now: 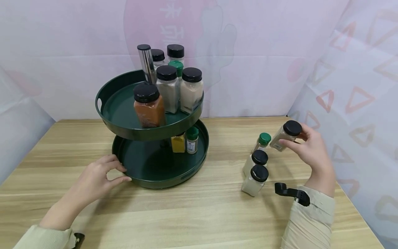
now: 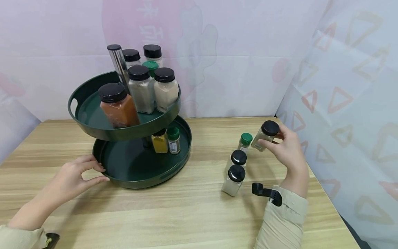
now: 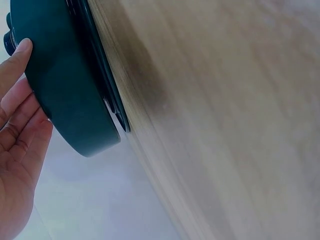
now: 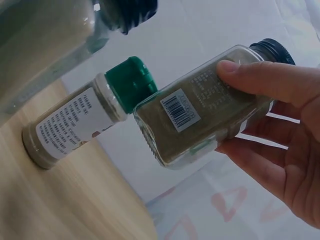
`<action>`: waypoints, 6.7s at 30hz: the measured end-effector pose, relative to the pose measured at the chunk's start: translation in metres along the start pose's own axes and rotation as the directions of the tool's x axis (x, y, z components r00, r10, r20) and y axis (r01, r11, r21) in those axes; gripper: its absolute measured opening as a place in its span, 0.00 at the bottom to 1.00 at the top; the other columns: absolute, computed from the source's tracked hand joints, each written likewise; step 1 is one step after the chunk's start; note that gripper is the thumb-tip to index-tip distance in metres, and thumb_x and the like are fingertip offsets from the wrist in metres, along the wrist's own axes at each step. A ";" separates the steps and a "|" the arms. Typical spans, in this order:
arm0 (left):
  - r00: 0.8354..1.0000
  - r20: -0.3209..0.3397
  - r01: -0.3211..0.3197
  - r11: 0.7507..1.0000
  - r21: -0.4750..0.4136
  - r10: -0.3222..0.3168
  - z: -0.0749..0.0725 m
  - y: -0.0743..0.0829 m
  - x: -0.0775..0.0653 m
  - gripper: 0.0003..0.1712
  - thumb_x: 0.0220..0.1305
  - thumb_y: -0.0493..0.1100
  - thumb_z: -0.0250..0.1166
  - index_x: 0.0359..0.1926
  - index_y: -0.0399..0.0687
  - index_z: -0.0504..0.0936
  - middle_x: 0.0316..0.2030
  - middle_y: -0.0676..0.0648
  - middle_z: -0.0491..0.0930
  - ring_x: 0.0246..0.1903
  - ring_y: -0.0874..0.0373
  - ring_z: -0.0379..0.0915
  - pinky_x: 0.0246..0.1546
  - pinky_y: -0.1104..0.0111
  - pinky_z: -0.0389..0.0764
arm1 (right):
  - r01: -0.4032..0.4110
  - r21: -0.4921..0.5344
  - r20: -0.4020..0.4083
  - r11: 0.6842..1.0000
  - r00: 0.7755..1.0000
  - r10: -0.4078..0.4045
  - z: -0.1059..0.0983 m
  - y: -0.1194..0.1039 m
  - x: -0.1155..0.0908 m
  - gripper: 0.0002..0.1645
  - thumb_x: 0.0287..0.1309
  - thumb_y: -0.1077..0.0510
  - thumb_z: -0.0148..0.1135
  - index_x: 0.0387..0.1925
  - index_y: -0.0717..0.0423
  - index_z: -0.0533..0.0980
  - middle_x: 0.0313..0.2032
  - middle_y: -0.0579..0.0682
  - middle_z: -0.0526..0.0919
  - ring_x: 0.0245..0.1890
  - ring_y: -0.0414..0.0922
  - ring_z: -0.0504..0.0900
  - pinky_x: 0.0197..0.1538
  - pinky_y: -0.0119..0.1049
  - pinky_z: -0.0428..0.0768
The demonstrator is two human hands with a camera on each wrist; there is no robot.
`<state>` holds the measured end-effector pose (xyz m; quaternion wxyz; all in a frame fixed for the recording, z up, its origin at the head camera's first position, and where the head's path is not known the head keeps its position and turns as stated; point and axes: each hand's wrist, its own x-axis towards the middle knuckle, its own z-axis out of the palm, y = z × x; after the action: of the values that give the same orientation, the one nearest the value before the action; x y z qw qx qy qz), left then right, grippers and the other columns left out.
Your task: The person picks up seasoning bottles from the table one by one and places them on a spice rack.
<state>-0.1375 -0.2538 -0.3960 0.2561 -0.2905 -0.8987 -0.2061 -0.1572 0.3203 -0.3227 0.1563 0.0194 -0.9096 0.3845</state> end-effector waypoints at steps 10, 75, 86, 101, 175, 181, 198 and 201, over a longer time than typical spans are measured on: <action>1.000 0.000 0.009 1.000 -0.007 -0.009 0.000 0.000 -0.001 0.18 0.30 0.41 0.84 0.27 0.55 0.86 0.30 0.59 0.78 0.29 0.63 0.75 0.34 0.82 0.74 | 0.018 0.088 -0.033 0.996 0.999 -0.016 -0.004 -0.011 -0.003 0.25 0.51 0.60 0.76 0.52 0.47 0.78 0.38 0.25 0.79 0.44 0.24 0.78 0.46 0.13 0.75; 0.997 0.068 0.045 0.999 0.013 -0.046 -0.004 0.002 0.002 0.16 0.35 0.43 0.84 0.27 0.57 0.86 0.31 0.57 0.79 0.29 0.59 0.77 0.32 0.72 0.80 | 0.458 0.320 0.225 0.829 0.814 -0.536 0.077 -0.121 -0.008 0.28 0.43 0.67 0.79 0.49 0.57 0.79 0.43 0.48 0.85 0.43 0.37 0.82 0.46 0.34 0.87; 0.996 0.068 0.054 0.998 0.012 -0.055 -0.004 0.001 0.003 0.15 0.36 0.42 0.84 0.27 0.55 0.86 0.31 0.57 0.79 0.29 0.60 0.77 0.32 0.71 0.81 | 0.433 0.352 0.302 0.830 0.786 -0.539 0.105 -0.137 -0.008 0.28 0.45 0.64 0.79 0.51 0.58 0.79 0.46 0.50 0.85 0.46 0.43 0.83 0.46 0.34 0.87; 0.998 0.050 0.041 0.999 0.001 -0.041 -0.004 0.001 0.002 0.15 0.35 0.42 0.84 0.27 0.56 0.86 0.31 0.58 0.79 0.29 0.60 0.78 0.31 0.69 0.82 | 0.367 0.370 0.383 0.854 0.777 -0.500 0.144 -0.149 -0.007 0.30 0.48 0.61 0.78 0.54 0.57 0.78 0.48 0.50 0.85 0.47 0.44 0.83 0.48 0.38 0.87; 0.999 0.034 0.036 0.999 -0.002 -0.035 -0.002 0.000 0.003 0.16 0.34 0.42 0.84 0.27 0.54 0.86 0.29 0.58 0.79 0.27 0.61 0.77 0.31 0.75 0.79 | 0.325 0.266 0.473 0.908 0.776 -0.416 0.252 -0.164 0.010 0.32 0.57 0.55 0.72 0.62 0.54 0.72 0.54 0.54 0.76 0.47 0.51 0.77 0.46 0.33 0.76; 0.998 0.044 0.049 0.999 -0.008 -0.049 -0.003 0.000 0.003 0.16 0.34 0.42 0.84 0.27 0.54 0.86 0.30 0.57 0.79 0.27 0.60 0.77 0.30 0.65 0.83 | 0.318 0.239 0.484 0.917 0.780 -0.397 0.253 -0.165 0.013 0.32 0.58 0.54 0.71 0.63 0.53 0.71 0.57 0.52 0.78 0.50 0.48 0.76 0.52 0.34 0.78; 0.997 0.045 0.060 0.998 0.002 -0.060 -0.002 0.001 -0.001 0.16 0.34 0.43 0.84 0.26 0.54 0.86 0.30 0.58 0.78 0.28 0.61 0.76 0.31 0.73 0.79 | 0.217 0.298 0.538 0.930 0.766 -0.351 0.237 -0.165 0.009 0.25 0.60 0.59 0.69 0.58 0.57 0.73 0.56 0.55 0.81 0.57 0.51 0.82 0.61 0.41 0.80; 0.997 0.047 0.060 0.998 0.002 -0.060 -0.002 0.001 -0.001 0.16 0.34 0.43 0.84 0.27 0.53 0.86 0.30 0.58 0.78 0.28 0.61 0.75 0.30 0.72 0.79 | 0.189 0.342 0.530 0.920 0.770 -0.355 0.228 -0.166 0.008 0.24 0.60 0.60 0.69 0.56 0.60 0.74 0.55 0.57 0.82 0.58 0.53 0.82 0.61 0.45 0.80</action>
<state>-0.1354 -0.2542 -0.3952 0.2289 -0.2681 -0.9127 -0.2064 -0.2006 0.0433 -0.3553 -0.0795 0.2899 -0.8394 0.4527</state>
